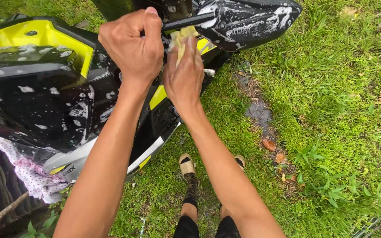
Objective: Washing an outdoor scooter using a sponge, soap, and water.
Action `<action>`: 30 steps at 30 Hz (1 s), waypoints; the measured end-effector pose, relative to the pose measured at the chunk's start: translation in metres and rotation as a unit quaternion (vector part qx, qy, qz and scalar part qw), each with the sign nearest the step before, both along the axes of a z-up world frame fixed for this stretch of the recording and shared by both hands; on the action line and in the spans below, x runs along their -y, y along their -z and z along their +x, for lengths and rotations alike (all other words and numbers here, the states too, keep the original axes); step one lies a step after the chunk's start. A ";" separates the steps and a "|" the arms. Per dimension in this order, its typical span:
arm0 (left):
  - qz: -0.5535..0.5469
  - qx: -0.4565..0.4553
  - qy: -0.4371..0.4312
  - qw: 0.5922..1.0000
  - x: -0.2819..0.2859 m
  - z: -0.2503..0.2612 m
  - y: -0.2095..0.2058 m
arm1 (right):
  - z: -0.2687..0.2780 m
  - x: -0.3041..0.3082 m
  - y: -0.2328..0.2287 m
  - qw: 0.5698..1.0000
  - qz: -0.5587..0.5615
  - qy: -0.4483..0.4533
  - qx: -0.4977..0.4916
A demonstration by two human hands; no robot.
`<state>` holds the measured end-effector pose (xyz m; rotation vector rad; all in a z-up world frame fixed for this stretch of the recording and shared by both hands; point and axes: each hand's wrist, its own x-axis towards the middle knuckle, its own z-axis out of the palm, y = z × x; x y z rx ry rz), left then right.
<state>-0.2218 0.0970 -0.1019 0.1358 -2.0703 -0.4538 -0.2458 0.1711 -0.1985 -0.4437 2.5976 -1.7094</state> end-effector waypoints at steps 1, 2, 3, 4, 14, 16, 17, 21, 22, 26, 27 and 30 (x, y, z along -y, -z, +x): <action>0.000 -0.004 0.003 1.000 0.000 -0.001 0.001 | 0.014 -0.003 0.004 0.999 -0.038 -0.017 -0.007; -0.002 -0.007 0.004 1.000 0.001 0.001 0.000 | 0.030 -0.006 0.008 0.996 -0.078 -0.036 -0.012; -0.003 -0.005 0.003 1.000 0.002 0.004 0.000 | 0.043 -0.005 0.010 0.996 -0.079 -0.036 -0.010; -0.003 -0.008 0.006 1.000 0.002 0.002 -0.001 | 0.053 -0.005 0.013 0.993 -0.105 -0.029 -0.055; -0.008 -0.030 0.005 0.999 -0.002 -0.002 -0.001 | 0.074 -0.023 0.012 0.635 -0.588 0.015 0.500; -0.020 -0.031 0.002 0.999 0.001 -0.002 0.000 | 0.088 0.002 0.009 0.602 -0.603 0.019 0.524; -0.029 -0.032 -0.006 0.999 0.001 -0.001 0.001 | 0.095 0.014 0.007 0.569 -0.612 0.021 0.549; -0.049 -0.034 -0.016 0.998 0.004 -0.002 0.003 | 0.100 0.027 -0.006 0.542 -0.644 -0.033 0.539; -0.056 -0.041 -0.017 0.997 0.004 -0.002 0.003 | 0.097 0.026 -0.015 0.567 -0.611 0.043 0.552; -0.040 -0.028 -0.009 0.999 0.002 0.001 0.000 | 0.081 0.038 -0.002 0.632 -0.549 0.211 0.505; -0.036 -0.028 -0.009 0.999 0.004 -0.002 0.003 | 0.067 0.026 -0.005 0.634 -0.547 0.213 0.504; -0.051 -0.038 -0.004 0.998 0.012 0.001 0.008 | 0.035 0.002 -0.011 0.749 -0.400 0.239 0.471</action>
